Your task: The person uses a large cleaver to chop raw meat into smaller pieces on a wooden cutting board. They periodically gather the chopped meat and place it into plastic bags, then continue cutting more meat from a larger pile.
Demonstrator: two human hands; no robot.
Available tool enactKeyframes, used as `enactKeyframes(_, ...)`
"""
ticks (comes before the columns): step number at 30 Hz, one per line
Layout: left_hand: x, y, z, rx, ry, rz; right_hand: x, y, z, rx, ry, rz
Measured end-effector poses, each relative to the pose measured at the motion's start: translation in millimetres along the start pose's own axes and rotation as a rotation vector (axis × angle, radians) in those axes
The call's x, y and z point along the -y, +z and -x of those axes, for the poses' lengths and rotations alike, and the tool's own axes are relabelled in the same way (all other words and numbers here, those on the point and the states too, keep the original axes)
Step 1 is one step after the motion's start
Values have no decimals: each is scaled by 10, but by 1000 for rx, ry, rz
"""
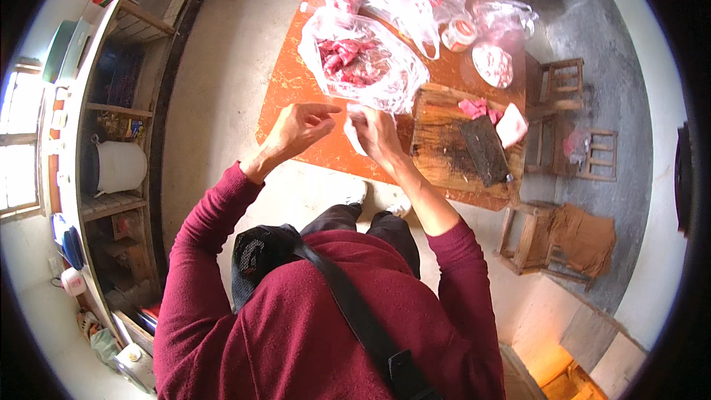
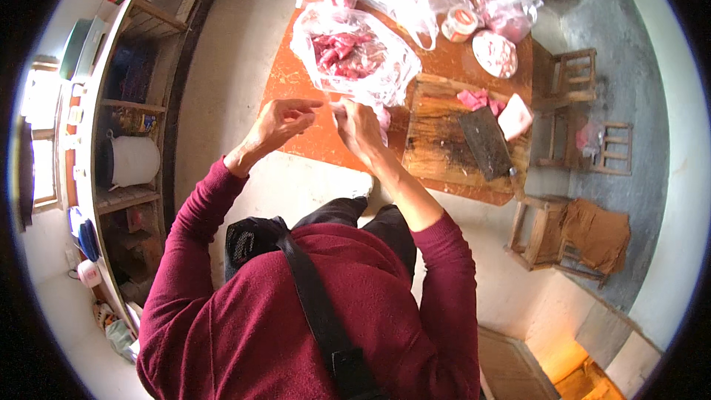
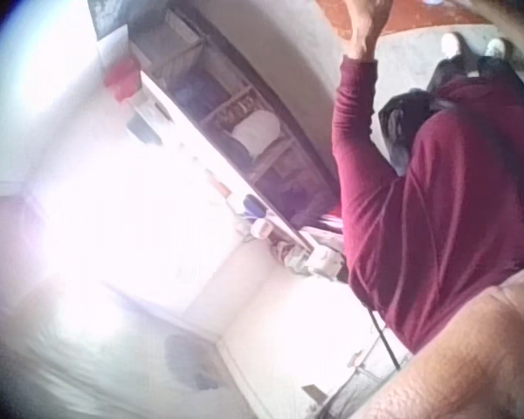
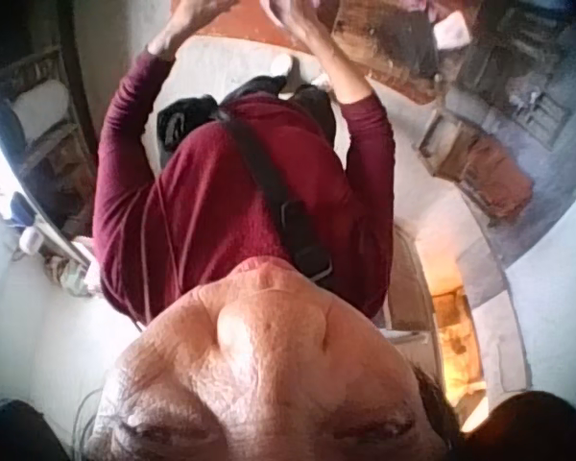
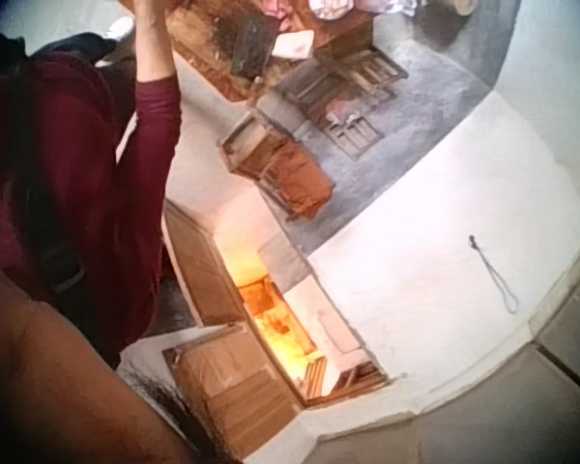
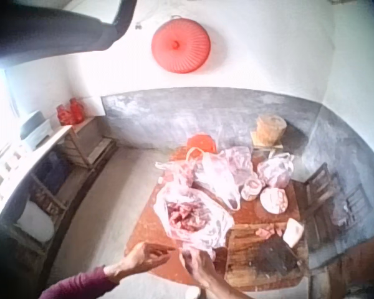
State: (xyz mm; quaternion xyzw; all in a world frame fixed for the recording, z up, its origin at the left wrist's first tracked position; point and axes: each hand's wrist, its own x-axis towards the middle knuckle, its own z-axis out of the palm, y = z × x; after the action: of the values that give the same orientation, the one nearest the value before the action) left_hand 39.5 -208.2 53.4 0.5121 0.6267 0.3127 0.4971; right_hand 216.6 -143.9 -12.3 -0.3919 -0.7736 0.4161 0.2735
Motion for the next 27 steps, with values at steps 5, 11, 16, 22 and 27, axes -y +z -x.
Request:
enactKeyframes(5, 155, -249, 182, -206, -13, 217, 493, -445, -213, -93, 55, -188)
enactKeyframes(11, 332, -223, 363, -283, -40, 344, 1148, -1003, -1010, -130, -45, -386)
enactKeyframes(16, 457, -270, 434, -343, -44, 370, 1573, -1334, -1625, -228, -299, -554)
enactKeyframes(22, 672, -550, 239, -307, -63, 438, 1378, -1325, -2439, -315, -259, -368)
enactKeyframes(27, 831, -841, -72, -192, -46, 446, 660, -1118, -3145, -282, -251, -26)
